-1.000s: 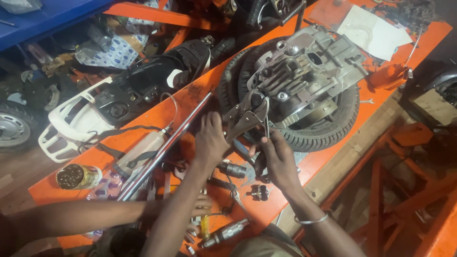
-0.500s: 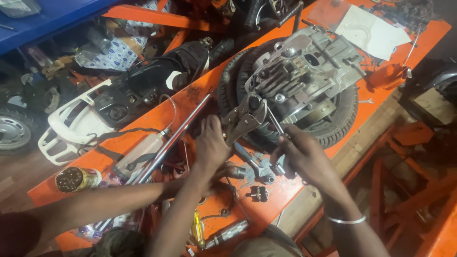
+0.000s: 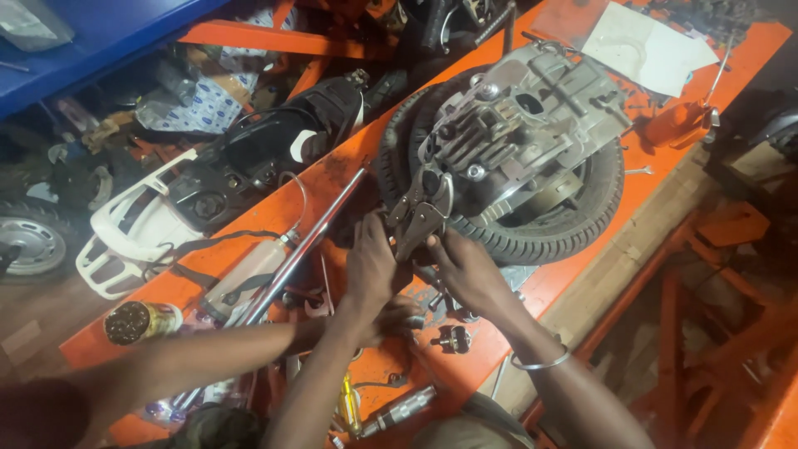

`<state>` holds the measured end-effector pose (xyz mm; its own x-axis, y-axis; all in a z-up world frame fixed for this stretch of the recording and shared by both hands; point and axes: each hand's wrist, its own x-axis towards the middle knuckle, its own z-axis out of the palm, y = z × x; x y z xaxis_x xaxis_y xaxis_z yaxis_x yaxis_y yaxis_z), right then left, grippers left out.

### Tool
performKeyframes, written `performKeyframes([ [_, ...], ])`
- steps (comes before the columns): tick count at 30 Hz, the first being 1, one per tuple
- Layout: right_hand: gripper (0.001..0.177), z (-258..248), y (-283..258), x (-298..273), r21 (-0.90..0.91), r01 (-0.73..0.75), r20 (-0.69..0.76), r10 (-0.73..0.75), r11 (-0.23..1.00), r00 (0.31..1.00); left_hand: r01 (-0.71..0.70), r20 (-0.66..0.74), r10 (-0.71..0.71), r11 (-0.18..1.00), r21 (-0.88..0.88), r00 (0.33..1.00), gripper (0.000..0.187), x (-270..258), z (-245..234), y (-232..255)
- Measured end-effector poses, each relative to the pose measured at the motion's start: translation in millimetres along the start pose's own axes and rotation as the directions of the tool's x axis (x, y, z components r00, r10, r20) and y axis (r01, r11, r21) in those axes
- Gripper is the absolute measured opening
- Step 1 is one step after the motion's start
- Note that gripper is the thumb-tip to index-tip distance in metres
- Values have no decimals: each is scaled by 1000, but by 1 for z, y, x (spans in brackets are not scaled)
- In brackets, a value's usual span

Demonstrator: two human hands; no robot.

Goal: The person walks through a cluttered two-wheeler repair workshop to an orange workbench where a scooter engine assembly rests on a tire. They pick up wrenches and pliers, work on bolts around the engine casing, reposition the locking pliers, and finally handle a small bolt part in both hands.

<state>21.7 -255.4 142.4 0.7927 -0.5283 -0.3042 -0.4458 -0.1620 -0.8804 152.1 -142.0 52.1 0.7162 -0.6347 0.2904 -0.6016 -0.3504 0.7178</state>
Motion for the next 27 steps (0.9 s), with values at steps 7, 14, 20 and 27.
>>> performKeyframes([
  [7,29,-9,-33,-28,-449,90,-51,-126,889,991,-9,-6,10,993,117,1000,50,-8,30,-30],
  [14,23,14,-5,-18,-273,247,-243,-315,930,917,36,66,-33,999,-33,997,76,-8,-14,21],
  [20,21,54,38,23,-75,354,-413,-352,932,840,2,61,-1,1000,-15,998,65,-3,-10,10],
  [27,21,69,61,48,-89,583,-531,-534,807,658,-45,47,44,999,19,998,57,6,-5,-13],
])
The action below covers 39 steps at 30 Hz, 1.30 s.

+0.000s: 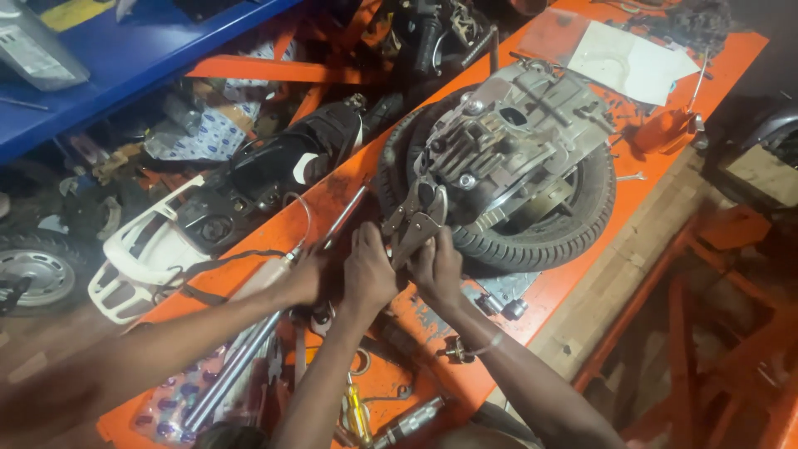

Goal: The person walks through a cluttered two-wheeler repair workshop to an orange workbench where a scooter engine assembly rests on a tire. They pick up wrenches and pliers, work on bolts around the engine casing, reposition the locking pliers, and finally handle a small bolt part in both hands.

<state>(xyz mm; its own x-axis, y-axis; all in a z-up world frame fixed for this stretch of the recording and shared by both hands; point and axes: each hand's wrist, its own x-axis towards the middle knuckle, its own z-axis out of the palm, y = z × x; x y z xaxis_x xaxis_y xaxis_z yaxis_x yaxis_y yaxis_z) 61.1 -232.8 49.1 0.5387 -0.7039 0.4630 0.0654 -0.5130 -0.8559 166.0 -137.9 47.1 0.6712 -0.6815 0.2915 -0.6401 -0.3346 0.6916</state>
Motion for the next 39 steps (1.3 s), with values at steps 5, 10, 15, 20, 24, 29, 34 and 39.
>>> performKeyframes([
  [5,31,-52,-80,15,-232,-160,189,206,959,960,-63,-95,85,975,215,992,51,-7,58,-62],
  [10,25,-106,-133,64,-480,-146,347,340,865,874,-94,-54,111,964,248,992,70,18,11,-27],
  [15,21,-112,-128,68,-593,106,506,267,798,820,-67,3,68,976,207,998,70,24,-2,-24],
  [20,26,-62,-69,20,-451,-148,241,280,880,929,-41,64,31,986,164,997,69,26,0,-26],
  [24,30,-23,-43,5,-224,-393,144,429,892,892,-143,5,144,976,166,990,62,27,-2,-33],
  [29,29,-8,-30,3,-84,-126,36,130,988,991,-184,-3,187,967,177,982,65,32,-1,-35],
  [34,26,21,26,-7,40,-37,-33,38,999,999,-135,-58,145,978,159,988,52,16,16,-39],
  [39,27,-12,-29,8,2,-41,44,41,999,998,-69,18,68,993,92,998,46,24,6,-32],
])
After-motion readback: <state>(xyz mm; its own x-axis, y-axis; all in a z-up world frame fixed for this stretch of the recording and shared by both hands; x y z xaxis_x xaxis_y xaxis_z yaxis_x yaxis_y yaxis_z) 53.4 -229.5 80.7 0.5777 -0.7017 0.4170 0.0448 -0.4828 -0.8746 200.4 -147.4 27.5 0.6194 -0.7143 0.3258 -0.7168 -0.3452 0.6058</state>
